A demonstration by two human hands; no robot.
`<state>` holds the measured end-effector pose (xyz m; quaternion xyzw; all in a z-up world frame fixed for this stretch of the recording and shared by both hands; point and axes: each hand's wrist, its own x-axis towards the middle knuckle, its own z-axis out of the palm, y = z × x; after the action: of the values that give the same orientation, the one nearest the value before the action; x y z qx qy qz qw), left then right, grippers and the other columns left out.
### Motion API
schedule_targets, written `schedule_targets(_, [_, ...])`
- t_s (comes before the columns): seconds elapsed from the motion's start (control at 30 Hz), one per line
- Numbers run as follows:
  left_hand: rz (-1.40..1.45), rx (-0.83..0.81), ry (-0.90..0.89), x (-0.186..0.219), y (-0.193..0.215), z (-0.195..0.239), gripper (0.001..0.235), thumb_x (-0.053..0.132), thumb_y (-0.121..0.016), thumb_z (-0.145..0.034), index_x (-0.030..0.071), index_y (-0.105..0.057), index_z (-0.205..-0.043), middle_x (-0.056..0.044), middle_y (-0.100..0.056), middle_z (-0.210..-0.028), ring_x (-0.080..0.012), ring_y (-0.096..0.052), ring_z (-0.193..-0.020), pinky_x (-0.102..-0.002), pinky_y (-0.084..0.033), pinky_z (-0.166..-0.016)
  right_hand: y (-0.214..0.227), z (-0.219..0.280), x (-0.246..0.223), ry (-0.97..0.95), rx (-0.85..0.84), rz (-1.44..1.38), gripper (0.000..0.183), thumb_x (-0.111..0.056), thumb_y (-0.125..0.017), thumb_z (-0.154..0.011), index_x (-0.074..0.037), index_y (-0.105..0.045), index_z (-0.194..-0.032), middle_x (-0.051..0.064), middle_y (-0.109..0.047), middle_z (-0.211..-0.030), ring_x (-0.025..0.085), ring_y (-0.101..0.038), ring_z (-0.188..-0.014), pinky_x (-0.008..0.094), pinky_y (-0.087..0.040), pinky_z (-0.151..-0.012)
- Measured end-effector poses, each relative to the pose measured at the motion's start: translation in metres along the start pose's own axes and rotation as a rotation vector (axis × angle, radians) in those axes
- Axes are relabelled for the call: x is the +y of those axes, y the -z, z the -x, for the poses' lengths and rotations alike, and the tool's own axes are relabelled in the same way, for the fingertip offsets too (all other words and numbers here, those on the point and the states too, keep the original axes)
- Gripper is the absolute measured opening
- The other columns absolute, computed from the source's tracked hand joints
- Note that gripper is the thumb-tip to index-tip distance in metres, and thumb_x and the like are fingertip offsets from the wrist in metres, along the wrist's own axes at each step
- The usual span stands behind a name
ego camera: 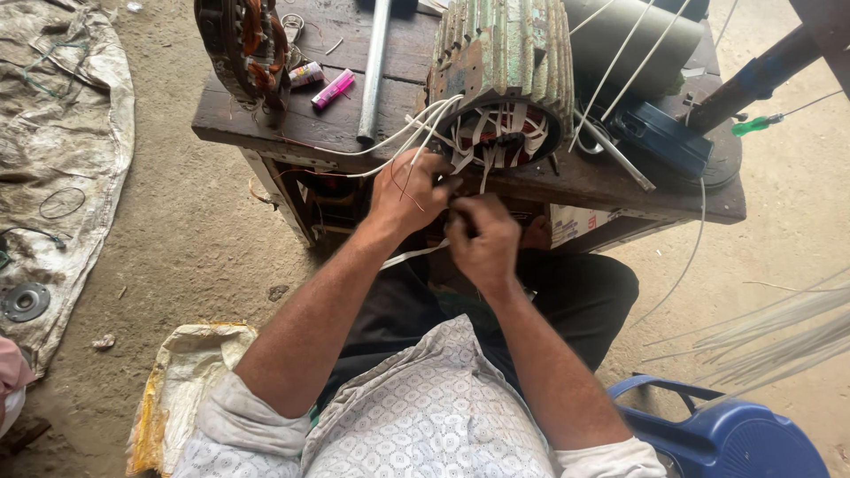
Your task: The person is repairing an electric motor by hand, inserting white insulating tape into the stator slots and using a metal tool to press the tape into place. The person repeatedly adjusts the tape and uses a hammer to secure it.
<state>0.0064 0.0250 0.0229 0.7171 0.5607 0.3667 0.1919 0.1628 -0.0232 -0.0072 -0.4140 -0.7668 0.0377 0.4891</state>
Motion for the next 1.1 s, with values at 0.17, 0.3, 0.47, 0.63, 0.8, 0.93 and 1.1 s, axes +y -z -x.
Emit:
schedule_targets(0.17, [-0.087, 0.011, -0.443, -0.014, 0.016, 0.023, 0.013, 0.019, -0.082, -0.083, 0.014, -0.078, -0.095, -0.004, -0.064, -0.091, -0.0262, -0.066, -0.091, -0.041, -0.055, -0.081, 0.008, -0.013, 0.016, -0.750, 0.031, -0.633, 0.020, -0.021, -0.069, -0.101, -0.002, -0.074, -0.097, -0.001, -0.063, -0.078, 0.007, -0.054, -0.061, 0.022, -0.042, -0.053])
schedule_targets(0.3, [-0.145, -0.067, -0.595, -0.017, 0.034, 0.029, 0.012, 0.022, -0.083, -0.082, 0.016, -0.078, -0.091, -0.003, -0.063, -0.089, -0.0248, -0.065, -0.089, -0.042, -0.054, -0.081, 0.002, -0.036, 0.022, -0.865, -0.059, -0.827, 0.022, -0.017, -0.078, -0.096, 0.002, -0.070, -0.088, -0.002, -0.053, -0.066, 0.007, -0.041, -0.049, 0.023, -0.032, -0.044])
schedule_targets(0.47, [0.225, -0.136, -0.221, -0.019, 0.040, 0.023, 0.026, 0.036, -0.076, -0.095, 0.010, -0.077, -0.095, -0.005, -0.064, -0.089, -0.0209, -0.066, -0.086, -0.037, -0.054, -0.074, 0.001, -0.022, -0.005, -0.788, -0.060, -0.629, 0.010, -0.015, -0.075, -0.093, -0.005, -0.076, -0.094, -0.001, -0.067, -0.072, 0.006, -0.051, -0.055, 0.022, -0.039, -0.047])
schedule_targets(0.63, [0.143, -0.307, 0.159, -0.003, 0.017, 0.011, 0.034, 0.040, -0.079, -0.087, 0.007, -0.075, -0.098, -0.007, -0.068, -0.085, -0.0224, -0.068, -0.079, -0.039, -0.052, -0.071, -0.001, 0.017, -0.046, -0.066, -0.165, -0.314, 0.006, -0.005, -0.073, -0.093, -0.002, -0.073, -0.098, 0.009, -0.071, -0.089, 0.015, -0.069, -0.078, 0.028, -0.054, -0.066])
schedule_targets(0.8, [0.099, -0.128, -0.423, -0.006, 0.023, 0.034, 0.017, 0.020, -0.073, -0.087, 0.006, -0.075, -0.095, -0.009, -0.071, -0.089, -0.0291, -0.069, -0.086, -0.042, -0.055, -0.075, 0.006, 0.030, -0.020, -0.047, -0.323, -0.460, 0.015, -0.017, -0.072, -0.093, -0.003, -0.074, -0.092, 0.007, -0.070, -0.084, 0.012, -0.064, -0.070, 0.026, -0.051, -0.060])
schedule_targets(0.93, [-0.195, -0.460, -0.368, -0.025, 0.046, 0.069, 0.014, 0.024, -0.073, -0.097, 0.010, -0.075, -0.098, -0.007, -0.071, -0.078, -0.0251, -0.069, -0.074, -0.043, -0.055, -0.068, 0.007, 0.033, 0.013, -0.546, -0.202, -0.786, 0.039, -0.035, -0.068, -0.103, -0.005, -0.071, -0.078, -0.001, -0.057, -0.065, 0.006, -0.045, -0.054, 0.024, -0.035, -0.049])
schedule_targets(1.1, [-0.436, -0.633, -0.541, -0.014, 0.061, 0.097, 0.012, 0.021, -0.066, -0.097, 0.015, -0.075, -0.104, -0.006, -0.076, -0.097, -0.0184, -0.071, -0.092, -0.039, -0.058, -0.080, -0.007, -0.009, 0.027, -0.801, -0.139, -0.868, 0.038, -0.041, -0.069, -0.100, -0.008, -0.066, -0.081, -0.005, -0.049, -0.062, 0.005, -0.040, -0.050, 0.025, -0.030, -0.045])
